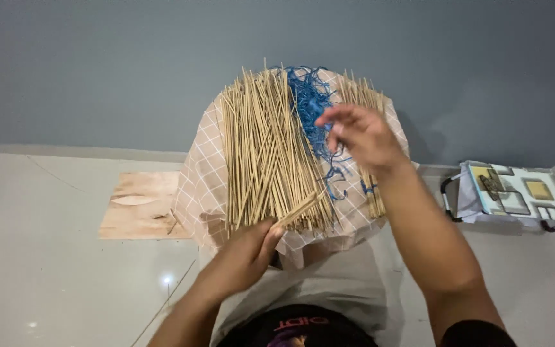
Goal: Tying groups of bamboo sticks together into small bundles using blue plastic string.
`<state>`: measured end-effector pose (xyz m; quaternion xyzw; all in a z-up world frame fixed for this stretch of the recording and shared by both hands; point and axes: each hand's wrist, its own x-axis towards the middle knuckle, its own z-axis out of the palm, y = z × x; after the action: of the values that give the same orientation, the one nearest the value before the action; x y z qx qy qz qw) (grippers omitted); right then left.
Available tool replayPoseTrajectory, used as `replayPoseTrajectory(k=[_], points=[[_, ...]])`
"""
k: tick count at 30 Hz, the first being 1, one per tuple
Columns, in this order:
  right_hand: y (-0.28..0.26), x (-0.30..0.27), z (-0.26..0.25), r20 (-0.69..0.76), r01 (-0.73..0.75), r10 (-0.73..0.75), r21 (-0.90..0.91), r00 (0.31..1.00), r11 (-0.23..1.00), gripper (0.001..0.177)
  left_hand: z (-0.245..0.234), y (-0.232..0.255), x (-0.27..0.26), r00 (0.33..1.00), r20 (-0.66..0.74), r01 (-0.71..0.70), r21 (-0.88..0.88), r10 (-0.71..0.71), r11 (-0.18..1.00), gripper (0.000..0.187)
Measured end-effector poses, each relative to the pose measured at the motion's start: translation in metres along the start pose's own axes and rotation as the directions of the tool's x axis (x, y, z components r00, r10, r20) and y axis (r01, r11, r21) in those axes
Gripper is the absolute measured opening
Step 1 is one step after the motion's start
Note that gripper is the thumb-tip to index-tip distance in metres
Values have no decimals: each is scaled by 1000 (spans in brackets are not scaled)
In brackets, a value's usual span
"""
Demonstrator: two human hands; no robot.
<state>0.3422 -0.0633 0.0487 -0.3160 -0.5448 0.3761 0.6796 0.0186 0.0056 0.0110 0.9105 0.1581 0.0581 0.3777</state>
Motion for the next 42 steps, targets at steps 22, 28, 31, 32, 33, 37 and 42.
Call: replayPoseTrajectory(k=[22, 28, 31, 32, 33, 37, 42], points=[[77, -145, 67, -309, -122, 36, -262, 950, 957, 62, -16, 76, 16, 973, -42, -232, -215, 229, 949, 49], [90, -152, 69, -479, -132, 17, -207, 878, 969, 21, -11, 69, 25, 987, 73, -128, -210, 146, 969, 69], [81, -144, 78, -441, -58, -58, -244, 896, 968, 16, -5, 61, 31, 977, 114, -148, -245, 180, 958, 70], [83, -145, 78, -407, -54, -81, -310, 910, 949, 18, -4, 59, 31, 972, 125, -160, -263, 198, 951, 69], [86, -146, 79, -372, -48, -103, -375, 923, 926, 22, -3, 57, 31, 967, 135, -172, -282, 217, 944, 68], [69, -145, 87, -265, 2, -165, -525, 950, 851, 19, -10, 75, 16, 965, 152, -155, -319, 212, 935, 62], [56, -158, 104, -353, -158, -53, -541, 934, 826, 20, 4, 58, 19, 970, -26, -237, -300, 240, 924, 49]])
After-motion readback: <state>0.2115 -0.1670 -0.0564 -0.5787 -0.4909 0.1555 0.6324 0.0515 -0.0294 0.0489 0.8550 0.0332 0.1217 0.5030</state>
